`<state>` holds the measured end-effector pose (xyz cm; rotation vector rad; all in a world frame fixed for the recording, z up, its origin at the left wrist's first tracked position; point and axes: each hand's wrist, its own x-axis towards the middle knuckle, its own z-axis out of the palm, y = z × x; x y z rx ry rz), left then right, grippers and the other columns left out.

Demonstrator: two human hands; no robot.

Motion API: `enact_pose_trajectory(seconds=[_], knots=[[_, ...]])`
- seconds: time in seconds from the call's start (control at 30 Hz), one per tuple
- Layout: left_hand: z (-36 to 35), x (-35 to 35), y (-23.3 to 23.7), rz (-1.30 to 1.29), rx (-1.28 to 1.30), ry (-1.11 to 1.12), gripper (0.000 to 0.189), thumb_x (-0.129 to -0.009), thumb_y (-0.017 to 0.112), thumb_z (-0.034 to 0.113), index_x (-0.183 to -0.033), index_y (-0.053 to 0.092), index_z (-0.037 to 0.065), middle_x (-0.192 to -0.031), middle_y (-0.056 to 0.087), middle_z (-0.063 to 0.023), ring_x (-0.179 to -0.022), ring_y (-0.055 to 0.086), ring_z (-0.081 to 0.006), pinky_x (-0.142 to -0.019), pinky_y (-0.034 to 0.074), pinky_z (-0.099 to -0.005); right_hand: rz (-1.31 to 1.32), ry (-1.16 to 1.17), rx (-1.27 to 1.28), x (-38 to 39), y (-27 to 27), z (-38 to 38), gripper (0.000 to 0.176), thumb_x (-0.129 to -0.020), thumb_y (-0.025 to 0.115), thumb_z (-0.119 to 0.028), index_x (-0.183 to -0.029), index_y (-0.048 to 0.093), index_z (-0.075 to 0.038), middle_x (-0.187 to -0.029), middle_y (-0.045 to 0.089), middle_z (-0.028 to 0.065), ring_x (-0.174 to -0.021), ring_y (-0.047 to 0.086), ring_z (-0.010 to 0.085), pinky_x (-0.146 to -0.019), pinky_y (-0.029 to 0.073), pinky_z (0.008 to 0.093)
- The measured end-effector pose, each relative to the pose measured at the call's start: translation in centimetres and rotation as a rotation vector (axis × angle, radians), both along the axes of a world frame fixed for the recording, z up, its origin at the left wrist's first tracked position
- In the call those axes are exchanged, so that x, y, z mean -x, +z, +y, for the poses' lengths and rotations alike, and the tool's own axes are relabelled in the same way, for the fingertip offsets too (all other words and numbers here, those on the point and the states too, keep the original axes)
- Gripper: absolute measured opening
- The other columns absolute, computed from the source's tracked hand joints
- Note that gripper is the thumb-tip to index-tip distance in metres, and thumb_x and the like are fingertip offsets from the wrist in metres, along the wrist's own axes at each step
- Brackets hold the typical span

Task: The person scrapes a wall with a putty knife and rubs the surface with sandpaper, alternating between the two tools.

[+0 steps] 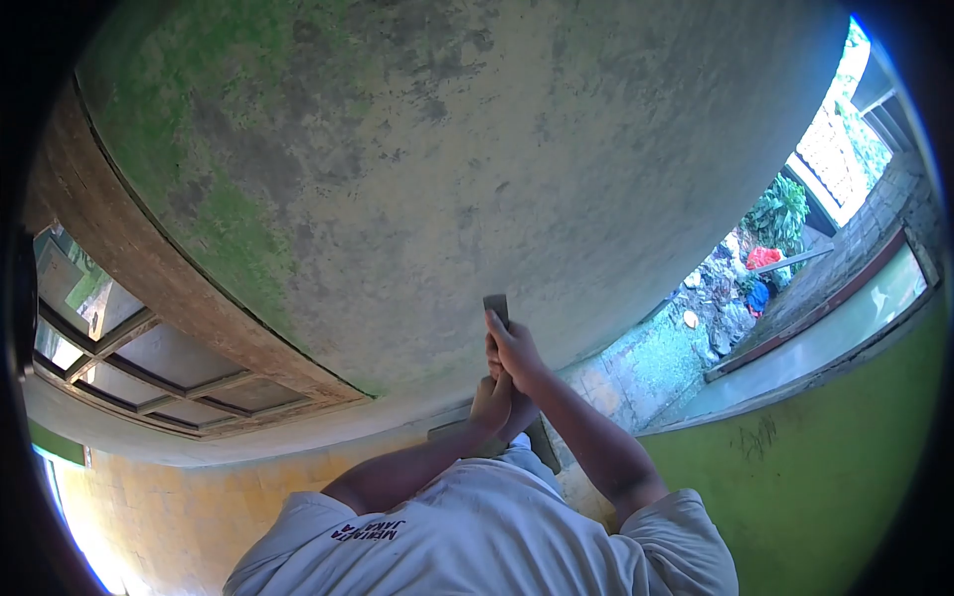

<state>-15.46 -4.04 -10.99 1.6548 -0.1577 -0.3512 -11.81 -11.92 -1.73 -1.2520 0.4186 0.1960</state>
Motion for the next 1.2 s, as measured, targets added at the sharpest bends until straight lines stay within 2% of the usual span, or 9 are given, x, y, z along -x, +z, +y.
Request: enact_pose_trajectory(seconds=[0.07, 0.2, 0.3, 0.53, 0.63, 0.73, 1.0, 1.1, 1.2], knots=[[0.0, 0.2, -1.4, -0.015, -0.022, 0.06, 0.055, -0.094, 0.038, 0.042, -0.076, 0.057, -0.006, -0.068, 0.056, -0.0301, -0.068, 0.058, -0.0454, -0.056, 0.039, -0.0499, 0.081, 0.027, -0.006, 0.1, -1.1, 0.1, 0.044, -0.089, 0.055, -0.048, -0.068, 0.044, -0.011, -0.048, 0.037, -0.0022, -0.036, 0.038, 0.0105, -0.037, 0.033, 0.0274], [-0.2, -4.6, 4.7, -0.164, -0.013, 0.019, 0.054, -0.094, 0.039, 0.041, -0.075, 0.057, -0.006, -0.067, 0.056, -0.0291, -0.065, 0.057, -0.0457, -0.054, 0.038, -0.0503, -0.17, 0.014, 0.061, -4.0, 5.2, 0.0, 0.045, -0.089, 0.055, -0.05, -0.068, 0.044, -0.011, -0.049, 0.037, -0.0021, -0.036, 0.038, 0.0104, -0.037, 0.032, 0.027], [-0.1, -4.3, 6.4, -0.152, 0.016, -0.005, 0.055, -0.095, 0.036, 0.041, -0.074, 0.057, -0.006, -0.067, 0.057, -0.0284, -0.067, 0.057, -0.047, -0.054, 0.037, -0.0508, -0.139, 0.006, 0.062, -3.1, 5.9, -0.4, 0.045, -0.089, 0.055, -0.05, -0.069, 0.044, -0.011, -0.049, 0.037, -0.0023, -0.037, 0.038, 0.0102, -0.037, 0.032, 0.0264], [1.3, 0.7, 2.0, -0.023, -0.048, -0.04, 0.048, -0.096, 0.035, 0.039, -0.085, 0.059, -0.001, -0.079, 0.059, -0.03, -0.073, 0.057, -0.049, -0.062, 0.039, -0.055, 0.054, 0.031, -0.033, 0.3, -0.1, 0.7, 0.046, -0.089, 0.055, -0.05, -0.066, 0.044, -0.012, -0.048, 0.037, -0.0022, -0.036, 0.036, 0.0098, -0.036, 0.031, 0.0262], [0.7, -2.5, 3.6, -0.319, -0.123, 0.016, 0.056, -0.095, 0.036, 0.043, -0.078, 0.058, -0.006, -0.072, 0.058, -0.0313, -0.071, 0.059, -0.0457, -0.057, 0.039, -0.0525, -0.006, 0.011, 0.049, -2.3, 3.2, 0.8, 0.048, -0.089, 0.054, -0.05, -0.063, 0.043, -0.011, -0.047, 0.037, -0.0013, -0.035, 0.036, 0.0098, -0.035, 0.03, 0.0262], [0.5, -4.4, 6.5, -0.378, -0.01, 0.031, 0.06, -0.094, 0.037, 0.044, -0.074, 0.057, -0.008, -0.068, 0.056, -0.0326, -0.071, 0.06, -0.0441, -0.054, 0.039, -0.0512, -0.131, 0.033, 0.045, -3.6, 6.6, 0.5, 0.048, -0.089, 0.054, -0.049, -0.064, 0.043, -0.011, -0.048, 0.038, -0.001, -0.035, 0.036, 0.01, -0.035, 0.03, 0.0264], [1.1, 0.8, 2.6, 0.021, -0.008, -0.02, 0.062, -0.094, 0.035, 0.046, -0.075, 0.058, -0.009, -0.07, 0.055, -0.034, -0.076, 0.059, -0.048, -0.064, 0.04, -0.0532, 0.064, 0.027, -0.001, 0.4, 0.8, 0.6, 0.049, -0.089, 0.055, -0.05, -0.063, 0.043, -0.011, -0.048, 0.038, -0.0012, -0.036, 0.038, 0.0101, -0.036, 0.031, 0.0272], [0.8, -1.3, 4.6, 0.0, -0.109, 0.025, 0.06, -0.094, 0.036, 0.046, -0.077, 0.059, -0.007, -0.071, 0.056, -0.0329, -0.074, 0.06, -0.0459, -0.06, 0.04, -0.0517, 0.013, 0.018, 0.05, -1.7, 2.5, 0.4, 0.047, -0.088, 0.056, -0.05, -0.065, 0.044, -0.01, -0.049, 0.038, -0.0011, -0.036, 0.038, 0.0104, -0.036, 0.031, 0.0274], [0.9, -4.4, 8.8, -0.141, 0.027, 0.006, 0.058, -0.094, 0.036, 0.045, -0.077, 0.059, -0.005, -0.069, 0.056, -0.0309, -0.071, 0.06, -0.0432, -0.057, 0.04, -0.0498, -0.162, 0.047, 0.076, -3.8, 7.8, 0.6, 0.047, -0.088, 0.055, -0.051, -0.067, 0.043, -0.011, -0.049, 0.036, -0.002, -0.038, 0.037, 0.0102, -0.038, 0.032, 0.0277]])
